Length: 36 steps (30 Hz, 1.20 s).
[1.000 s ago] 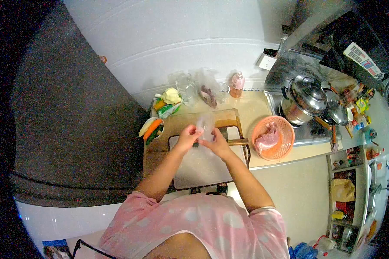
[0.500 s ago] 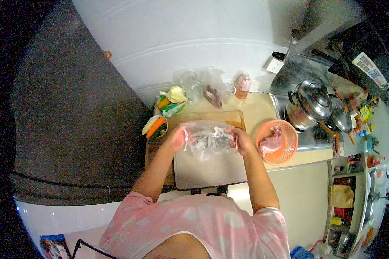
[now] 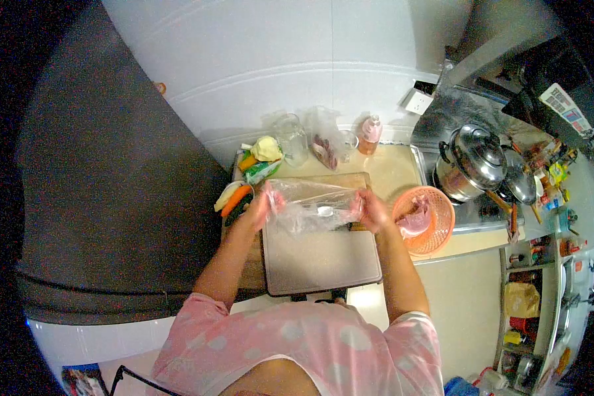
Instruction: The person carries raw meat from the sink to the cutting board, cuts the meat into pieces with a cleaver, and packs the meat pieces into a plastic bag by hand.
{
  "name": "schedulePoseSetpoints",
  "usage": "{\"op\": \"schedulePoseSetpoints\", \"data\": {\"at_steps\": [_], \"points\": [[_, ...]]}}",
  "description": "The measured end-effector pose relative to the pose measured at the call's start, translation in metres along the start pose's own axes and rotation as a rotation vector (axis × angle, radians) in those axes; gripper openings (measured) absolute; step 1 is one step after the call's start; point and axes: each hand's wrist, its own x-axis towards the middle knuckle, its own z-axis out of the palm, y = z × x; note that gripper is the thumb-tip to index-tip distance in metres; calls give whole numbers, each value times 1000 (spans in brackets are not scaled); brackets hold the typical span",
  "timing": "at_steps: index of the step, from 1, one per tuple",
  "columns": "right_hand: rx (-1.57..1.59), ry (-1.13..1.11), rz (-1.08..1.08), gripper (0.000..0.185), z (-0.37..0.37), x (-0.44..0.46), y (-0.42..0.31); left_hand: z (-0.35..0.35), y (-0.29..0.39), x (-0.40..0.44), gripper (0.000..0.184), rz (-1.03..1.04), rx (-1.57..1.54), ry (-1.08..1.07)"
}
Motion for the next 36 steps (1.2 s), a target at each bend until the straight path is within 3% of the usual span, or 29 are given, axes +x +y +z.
{"op": "schedulePoseSetpoints", "data": {"at_steps": [1,4,7,9,15,18,21,24,27,29,31,33,35,36], "points": [[45,27,33,19,-2,1,3,2,0,-1,60,8,-25,2],[71,-287,65,20,-13,-2,0,4,-1,-2,60,14,-76,-15],[-96,78,1,23,3,-6,2,1,-4,0,62,-14,-60,-61],[-95,58,-3,23,-2,-5,3,0,-6,2,66,-23,-20,-68],[-40,98,-156,12,4,-8,-6,-34,-47,52,44,-122,-191,-31],[-75,-8,-213,31,4,-9,-14,-37,-31,36,43,-141,-485,-124],[-242,-89,-176,46,-12,12,-10,-9,-3,15,49,-96,-531,-65],[-434,-42,-143,49,-13,39,-1,-5,-31,50,54,102,-114,76],[-698,-13,-125,48,-15,77,7,15,-39,58,42,461,906,237],[-810,21,-136,45,-23,103,21,19,-69,83,26,445,1113,244],[-831,85,-180,42,-36,129,44,23,-93,95,25,414,1298,257],[-1421,271,-376,42,-61,151,62,21,-99,109,35,230,1419,240],[-1898,471,-305,44,-23,127,41,15,-83,107,43,75,1639,226],[-1900,490,-291,45,-38,134,42,10,-71,105,48,35,1681,221]]}}
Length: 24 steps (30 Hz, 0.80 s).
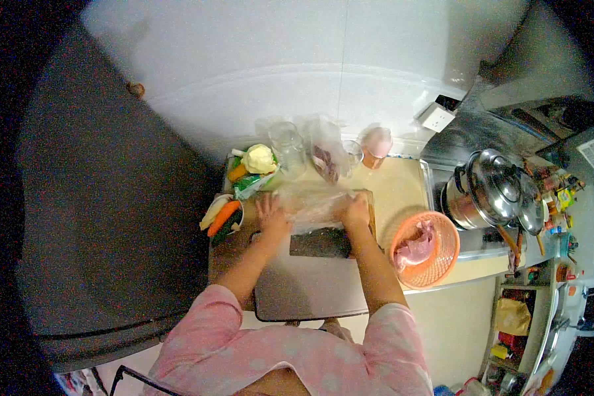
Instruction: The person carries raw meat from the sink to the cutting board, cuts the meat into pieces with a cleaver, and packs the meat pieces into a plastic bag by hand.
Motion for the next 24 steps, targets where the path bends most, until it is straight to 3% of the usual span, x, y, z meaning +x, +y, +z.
{"op": "schedulePoseSetpoints", "data": {"at_steps": [2,5,8,11,14,17,20,24], "points": [[-15,0,40,49,27,14,34,-19,-12,6,58,-27,89,-57],[-169,-241,132,47,43,19,41,4,-27,26,66,36,199,18],[-170,-288,104,41,11,5,18,21,-28,39,68,49,209,99],[-64,-221,-42,40,-30,-5,5,-31,-14,24,60,65,141,-24],[120,59,-136,39,-19,-3,18,-38,-12,26,50,2,83,-72],[-127,34,-207,34,-18,-7,2,-33,-16,19,37,-1,-34,-1],[-96,-30,-28,31,0,-12,2,-21,-27,12,27,10,-222,92],[91,59,16,33,-6,-21,8,-22,-37,3,26,15,-373,115]]}}
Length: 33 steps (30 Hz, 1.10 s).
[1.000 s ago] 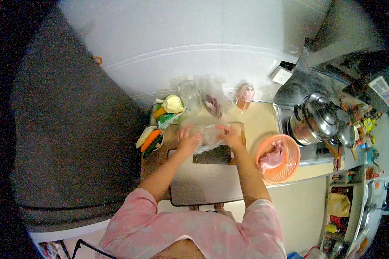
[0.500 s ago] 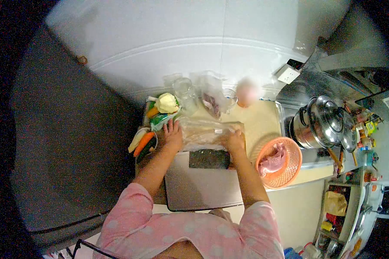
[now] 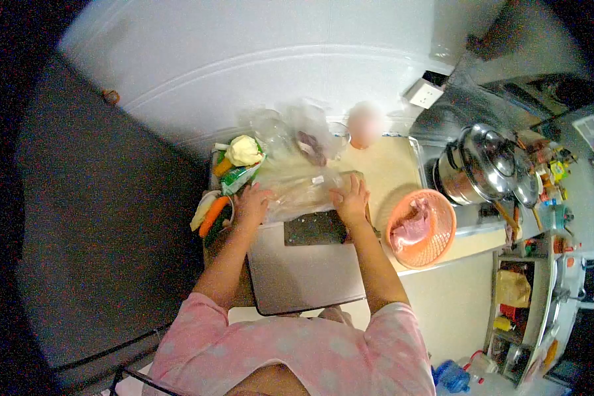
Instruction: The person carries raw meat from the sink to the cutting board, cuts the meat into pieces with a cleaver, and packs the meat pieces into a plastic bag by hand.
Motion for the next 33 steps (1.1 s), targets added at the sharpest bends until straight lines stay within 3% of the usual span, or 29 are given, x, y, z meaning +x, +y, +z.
{"op": "schedulePoseSetpoints", "data": {"at_steps": [5,8,9,11,12,15,17,21,25,29,32,33], "points": [[173,374,-179,32,-30,-34,7,-18,23,-34,22,182,-106,135],[175,263,-83,33,-54,-78,6,4,42,-52,17,291,-202,134],[239,301,-85,35,-56,-97,7,10,50,-60,17,321,-222,107],[489,149,101,35,-56,-136,22,22,69,-75,18,388,-255,49],[241,210,21,38,-65,-159,26,29,78,-82,18,420,-263,31],[327,280,47,43,-93,-214,53,46,108,-102,20,498,-275,-18],[195,295,125,52,-106,-237,97,44,128,-116,22,530,-260,-47],[273,308,343,55,-139,-240,155,58,159,-117,29,583,-293,6],[294,212,346,53,-131,-207,204,70,227,-106,42,615,-264,-68],[369,219,166,46,-115,-175,232,103,327,-94,71,484,-182,-382],[419,216,128,38,-126,-169,247,195,354,-75,94,537,28,-160],[449,203,129,37,-135,-172,251,198,366,-75,98,485,53,-213]]}}
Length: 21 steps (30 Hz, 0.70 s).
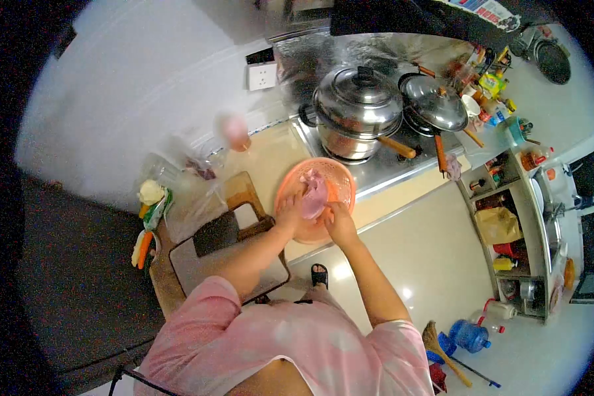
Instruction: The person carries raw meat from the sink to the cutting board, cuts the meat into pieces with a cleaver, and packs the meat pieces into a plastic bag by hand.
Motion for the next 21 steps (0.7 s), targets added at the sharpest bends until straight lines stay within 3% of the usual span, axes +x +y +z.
{"op": "schedulePoseSetpoints", "data": {"at_steps": [2,6,9,12,18,19,21], "points": [[52,-34,3,35,-21,1,1,-5,21,11,106,-111,5,-103],[114,-69,85,30,-44,-1,13,36,21,29,105,-93,214,-80],[173,-78,136,27,-56,-1,27,27,29,41,103,-129,137,-173],[238,-63,172,25,-63,0,40,-3,31,48,98,-270,-250,-301],[286,-72,205,25,-70,9,55,-30,18,74,68,-75,-629,-75],[299,-71,207,25,-69,11,58,-39,19,77,63,-265,-871,-242],[358,-74,227,25,-66,14,60,-61,19,83,56,-483,-1005,-435]]}}
